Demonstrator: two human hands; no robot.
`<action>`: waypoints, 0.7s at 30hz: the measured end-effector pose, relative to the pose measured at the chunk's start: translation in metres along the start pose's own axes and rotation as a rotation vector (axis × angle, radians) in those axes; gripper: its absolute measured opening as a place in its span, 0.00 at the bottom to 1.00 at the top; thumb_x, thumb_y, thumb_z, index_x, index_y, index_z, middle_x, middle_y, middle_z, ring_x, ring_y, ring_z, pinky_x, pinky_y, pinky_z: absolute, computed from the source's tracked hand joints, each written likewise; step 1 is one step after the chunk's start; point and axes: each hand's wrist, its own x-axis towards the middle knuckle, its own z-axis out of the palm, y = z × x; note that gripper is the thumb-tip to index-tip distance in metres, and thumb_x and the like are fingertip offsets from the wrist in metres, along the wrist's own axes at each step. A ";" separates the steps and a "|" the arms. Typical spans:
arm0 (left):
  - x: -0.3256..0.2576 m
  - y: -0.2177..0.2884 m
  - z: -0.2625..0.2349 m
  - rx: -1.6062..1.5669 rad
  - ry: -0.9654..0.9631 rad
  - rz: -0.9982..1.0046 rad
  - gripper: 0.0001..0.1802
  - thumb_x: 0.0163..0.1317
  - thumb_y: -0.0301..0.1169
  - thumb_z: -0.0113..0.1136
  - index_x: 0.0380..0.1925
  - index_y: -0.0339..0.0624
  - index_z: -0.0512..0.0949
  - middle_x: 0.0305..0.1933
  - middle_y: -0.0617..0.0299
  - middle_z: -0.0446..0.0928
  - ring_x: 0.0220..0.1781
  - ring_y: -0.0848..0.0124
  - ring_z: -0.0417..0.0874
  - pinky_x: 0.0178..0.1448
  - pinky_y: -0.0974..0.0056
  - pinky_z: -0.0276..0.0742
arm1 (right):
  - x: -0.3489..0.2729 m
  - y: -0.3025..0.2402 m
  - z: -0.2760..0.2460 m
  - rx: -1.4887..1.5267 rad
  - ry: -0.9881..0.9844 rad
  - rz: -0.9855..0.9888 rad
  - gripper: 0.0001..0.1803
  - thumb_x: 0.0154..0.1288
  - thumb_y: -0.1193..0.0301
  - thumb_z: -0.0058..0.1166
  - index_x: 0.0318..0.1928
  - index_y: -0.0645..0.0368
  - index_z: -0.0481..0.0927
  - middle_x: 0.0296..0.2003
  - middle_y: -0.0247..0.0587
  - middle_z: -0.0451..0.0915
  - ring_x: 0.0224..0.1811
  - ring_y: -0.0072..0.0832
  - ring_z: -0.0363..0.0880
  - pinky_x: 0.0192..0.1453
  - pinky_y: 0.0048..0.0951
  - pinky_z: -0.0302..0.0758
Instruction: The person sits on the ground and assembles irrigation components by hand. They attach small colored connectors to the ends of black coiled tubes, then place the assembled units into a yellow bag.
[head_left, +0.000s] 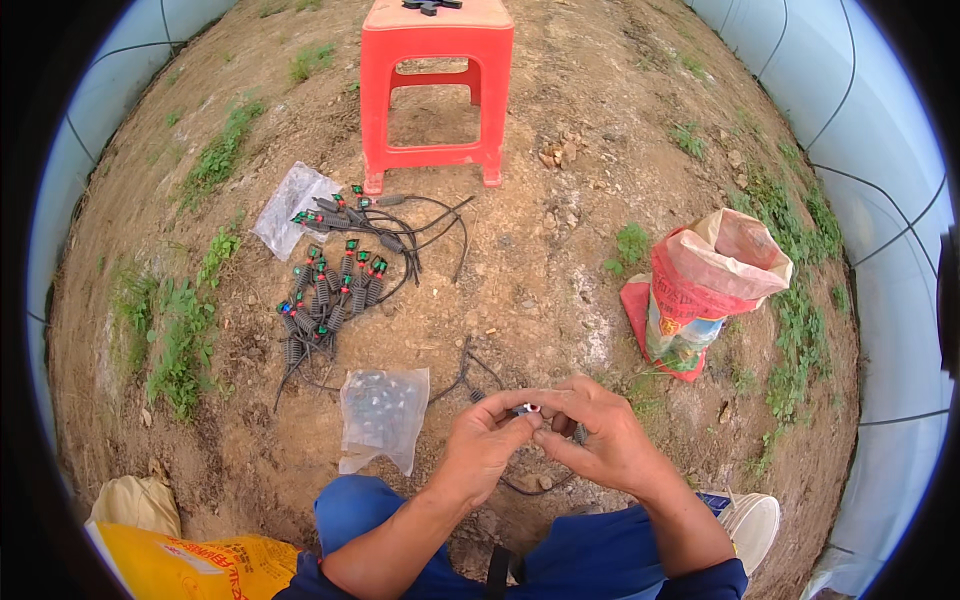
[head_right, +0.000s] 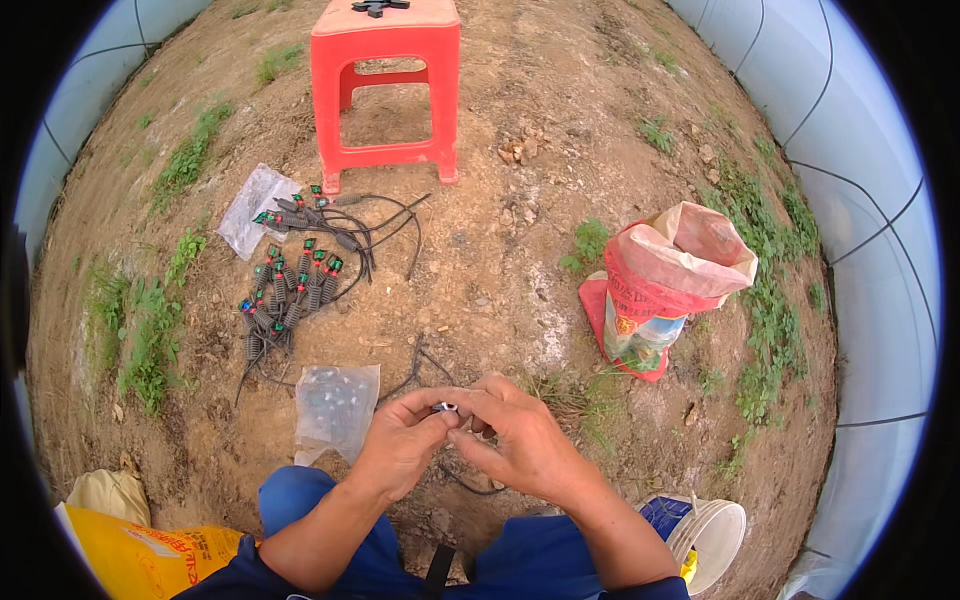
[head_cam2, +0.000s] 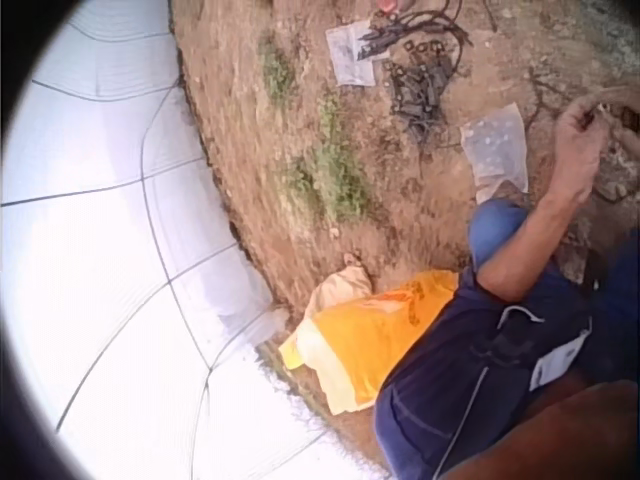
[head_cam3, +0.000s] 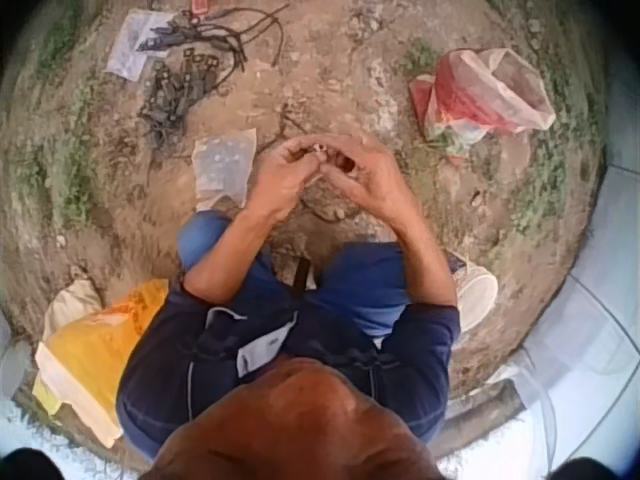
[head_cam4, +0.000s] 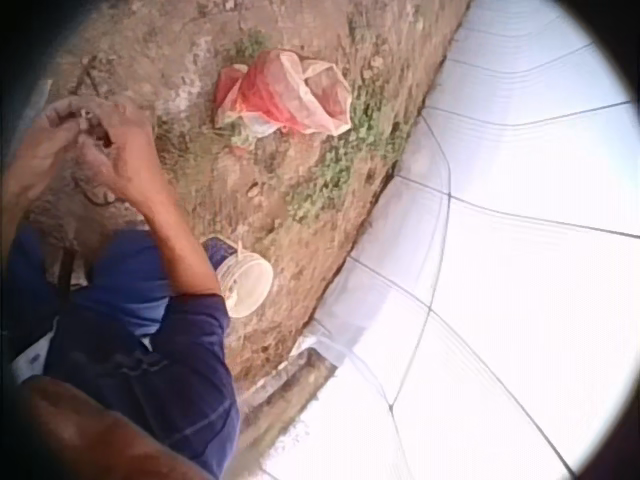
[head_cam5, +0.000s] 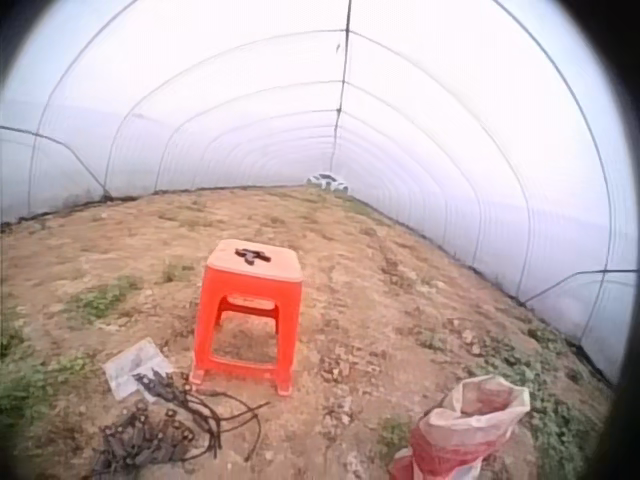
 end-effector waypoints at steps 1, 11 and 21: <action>-0.001 0.002 0.010 0.005 -0.014 -0.019 0.16 0.69 0.18 0.53 0.56 0.30 0.76 0.57 0.52 0.79 0.57 0.68 0.81 0.67 0.61 0.75 | -0.009 0.004 -0.003 -0.003 0.016 0.053 0.23 0.59 0.77 0.64 0.57 0.56 0.81 0.36 0.45 0.78 0.38 0.37 0.81 0.43 0.34 0.78; -0.006 -0.016 0.048 0.114 -0.125 0.056 0.17 0.73 0.23 0.54 0.59 0.30 0.74 0.58 0.50 0.78 0.59 0.62 0.82 0.62 0.59 0.83 | -0.056 0.034 -0.026 0.168 0.237 0.123 0.08 0.65 0.78 0.61 0.44 0.63 0.79 0.34 0.41 0.81 0.30 0.29 0.83 0.36 0.29 0.79; -0.006 -0.022 0.052 0.090 -0.147 0.088 0.13 0.73 0.23 0.55 0.55 0.32 0.77 0.48 0.51 0.83 0.46 0.64 0.87 0.51 0.59 0.89 | -0.067 0.034 -0.029 0.722 0.216 0.329 0.08 0.70 0.77 0.58 0.47 0.67 0.79 0.36 0.38 0.83 0.34 0.20 0.82 0.38 0.23 0.81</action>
